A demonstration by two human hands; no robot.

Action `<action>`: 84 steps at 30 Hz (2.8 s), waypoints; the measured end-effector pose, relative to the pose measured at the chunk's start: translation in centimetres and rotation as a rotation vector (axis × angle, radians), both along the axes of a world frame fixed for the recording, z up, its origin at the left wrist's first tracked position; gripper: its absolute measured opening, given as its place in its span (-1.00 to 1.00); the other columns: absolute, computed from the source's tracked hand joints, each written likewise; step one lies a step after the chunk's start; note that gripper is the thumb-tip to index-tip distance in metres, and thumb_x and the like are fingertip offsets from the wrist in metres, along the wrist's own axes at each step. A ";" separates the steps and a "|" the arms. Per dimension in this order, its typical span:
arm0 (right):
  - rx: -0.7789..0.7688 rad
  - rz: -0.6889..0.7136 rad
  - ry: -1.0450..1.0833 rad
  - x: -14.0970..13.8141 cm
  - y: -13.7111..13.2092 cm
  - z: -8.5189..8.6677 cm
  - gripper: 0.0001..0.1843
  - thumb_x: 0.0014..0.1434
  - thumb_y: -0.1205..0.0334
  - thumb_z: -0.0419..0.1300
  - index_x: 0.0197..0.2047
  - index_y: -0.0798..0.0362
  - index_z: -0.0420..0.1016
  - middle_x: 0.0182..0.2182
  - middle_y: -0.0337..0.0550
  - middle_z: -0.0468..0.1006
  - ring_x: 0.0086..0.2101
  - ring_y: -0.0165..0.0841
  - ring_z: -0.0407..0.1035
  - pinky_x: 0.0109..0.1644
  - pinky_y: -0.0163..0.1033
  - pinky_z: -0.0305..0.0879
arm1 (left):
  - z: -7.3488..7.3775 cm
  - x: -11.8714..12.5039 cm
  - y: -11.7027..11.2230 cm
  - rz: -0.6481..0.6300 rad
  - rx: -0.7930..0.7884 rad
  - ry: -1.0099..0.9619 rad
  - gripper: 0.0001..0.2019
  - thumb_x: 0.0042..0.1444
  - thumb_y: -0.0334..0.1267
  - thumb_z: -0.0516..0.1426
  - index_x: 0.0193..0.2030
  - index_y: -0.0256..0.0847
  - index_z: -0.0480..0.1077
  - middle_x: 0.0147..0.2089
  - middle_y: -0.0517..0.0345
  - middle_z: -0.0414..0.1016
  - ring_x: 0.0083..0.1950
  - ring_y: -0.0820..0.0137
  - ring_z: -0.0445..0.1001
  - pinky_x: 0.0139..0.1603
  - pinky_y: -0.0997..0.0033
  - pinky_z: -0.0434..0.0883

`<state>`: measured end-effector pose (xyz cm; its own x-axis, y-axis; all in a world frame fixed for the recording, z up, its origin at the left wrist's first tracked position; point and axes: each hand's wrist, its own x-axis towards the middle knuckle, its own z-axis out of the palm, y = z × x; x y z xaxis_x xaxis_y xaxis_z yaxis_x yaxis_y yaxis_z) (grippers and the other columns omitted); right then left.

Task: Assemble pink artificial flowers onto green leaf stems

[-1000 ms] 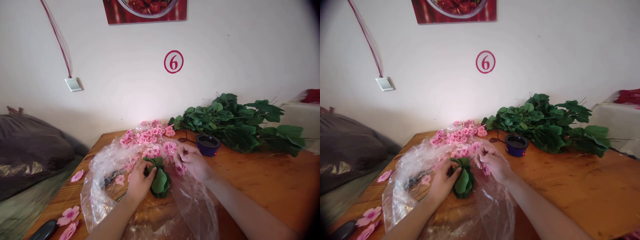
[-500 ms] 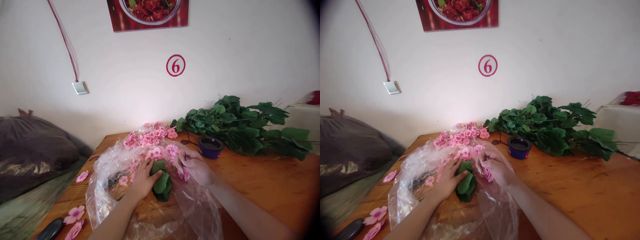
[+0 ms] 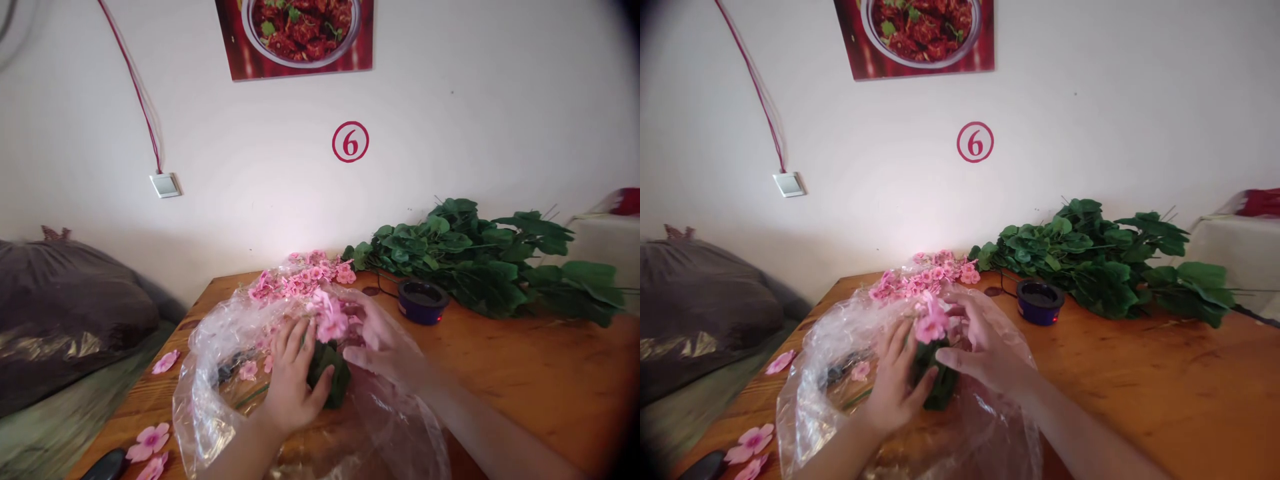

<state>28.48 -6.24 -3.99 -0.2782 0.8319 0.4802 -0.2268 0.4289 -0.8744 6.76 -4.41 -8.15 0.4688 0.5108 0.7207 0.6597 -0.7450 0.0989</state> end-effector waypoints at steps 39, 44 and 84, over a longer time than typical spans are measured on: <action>-0.362 0.136 0.074 -3.6 -2.3 -1.1 -0.44 0.13 -0.03 0.32 0.14 -0.14 0.28 -0.19 -0.18 0.40 -0.36 -0.40 0.28 -0.37 -0.30 0.27 | 1.6 0.6 -1.5 -0.283 0.276 -0.040 -0.92 0.27 -0.26 0.13 -0.14 -0.18 0.39 -0.31 0.10 0.58 -0.32 0.34 0.50 -0.28 0.33 0.38; -0.409 0.123 0.094 -4.1 -2.3 -1.1 -0.48 0.10 -0.01 0.34 0.07 -0.12 0.28 -0.42 -0.31 0.32 -0.49 -0.47 0.16 -0.46 -0.35 0.15 | 1.9 0.9 -1.5 -0.335 0.299 0.014 -0.90 0.28 -0.36 0.07 -0.27 -0.19 0.38 -0.41 0.16 0.55 -0.42 0.39 0.45 -0.38 0.37 0.34; -0.288 -1.131 -0.740 14.7 6.1 4.8 -0.80 0.07 0.17 0.02 -0.48 0.03 0.38 -0.73 -0.26 0.35 -0.72 -0.39 0.28 -0.62 -0.33 0.15 | 0.1 -0.2 0.9 -0.209 0.007 -0.014 -0.86 0.29 -0.28 0.09 -0.03 -0.13 0.36 -0.22 0.13 0.61 -0.25 0.34 0.60 -0.27 0.38 0.50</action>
<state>43.22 -0.18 0.78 0.4962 0.8174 0.2926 0.6717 -0.1479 -0.7259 6.53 -3.55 -8.04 0.5540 0.3985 0.7310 0.4895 -0.8661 0.1012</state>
